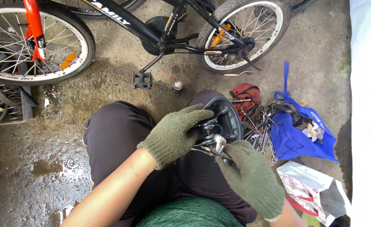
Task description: Tightening the bolts on a bicycle seat using a wrench while wearing gloves
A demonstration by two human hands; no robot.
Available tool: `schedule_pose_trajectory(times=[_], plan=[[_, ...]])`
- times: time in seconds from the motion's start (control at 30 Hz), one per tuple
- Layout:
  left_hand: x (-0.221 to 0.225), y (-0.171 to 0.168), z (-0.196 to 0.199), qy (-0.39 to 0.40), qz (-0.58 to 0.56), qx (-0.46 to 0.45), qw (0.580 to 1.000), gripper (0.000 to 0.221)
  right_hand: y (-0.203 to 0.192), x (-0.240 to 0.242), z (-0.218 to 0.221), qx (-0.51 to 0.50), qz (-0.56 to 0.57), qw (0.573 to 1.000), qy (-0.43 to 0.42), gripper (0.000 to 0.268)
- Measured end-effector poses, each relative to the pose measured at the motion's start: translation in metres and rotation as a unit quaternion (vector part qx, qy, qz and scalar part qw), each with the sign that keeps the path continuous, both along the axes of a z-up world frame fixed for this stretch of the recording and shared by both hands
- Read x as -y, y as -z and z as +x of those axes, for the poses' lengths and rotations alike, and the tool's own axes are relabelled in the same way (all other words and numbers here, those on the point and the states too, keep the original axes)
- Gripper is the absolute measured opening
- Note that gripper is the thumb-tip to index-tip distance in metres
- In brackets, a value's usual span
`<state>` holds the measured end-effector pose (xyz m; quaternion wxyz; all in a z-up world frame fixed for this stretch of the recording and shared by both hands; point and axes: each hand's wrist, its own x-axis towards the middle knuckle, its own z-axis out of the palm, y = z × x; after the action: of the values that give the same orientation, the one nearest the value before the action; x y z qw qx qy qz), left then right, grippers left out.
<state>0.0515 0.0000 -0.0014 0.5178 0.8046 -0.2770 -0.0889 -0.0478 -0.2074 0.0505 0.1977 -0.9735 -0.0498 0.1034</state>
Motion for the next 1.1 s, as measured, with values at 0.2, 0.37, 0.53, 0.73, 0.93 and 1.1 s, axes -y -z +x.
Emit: schedule_pose_trajectory(times=[0.2,0.37,0.53,0.73,0.93,1.1], plan=[[-0.002,-0.017,-0.011,0.04,0.023,-0.021,0.999,0.063,0.021,-0.009,-0.01,0.052,0.112,0.992,0.036,0.025],[-0.003,-0.007,-0.028,0.028,0.011,0.103,0.994,0.071,0.029,-0.007,-0.012,0.099,0.107,0.989,0.009,0.021],[0.006,0.004,-0.054,-0.021,0.152,0.11,0.982,0.091,0.024,-0.011,-0.007,0.121,0.112,0.986,0.011,0.021],[0.0,0.007,-0.058,-0.073,0.102,0.084,0.989,0.083,0.019,-0.01,-0.003,0.076,0.119,0.988,0.056,0.017],[0.005,-0.003,-0.064,-0.14,0.109,0.082,0.981,0.064,0.019,-0.009,0.002,0.043,0.115,0.99,0.072,0.021],[0.009,-0.009,-0.068,-0.197,0.123,0.143,0.962,0.049,0.018,-0.008,0.004,0.035,0.106,0.99,0.084,0.021]])
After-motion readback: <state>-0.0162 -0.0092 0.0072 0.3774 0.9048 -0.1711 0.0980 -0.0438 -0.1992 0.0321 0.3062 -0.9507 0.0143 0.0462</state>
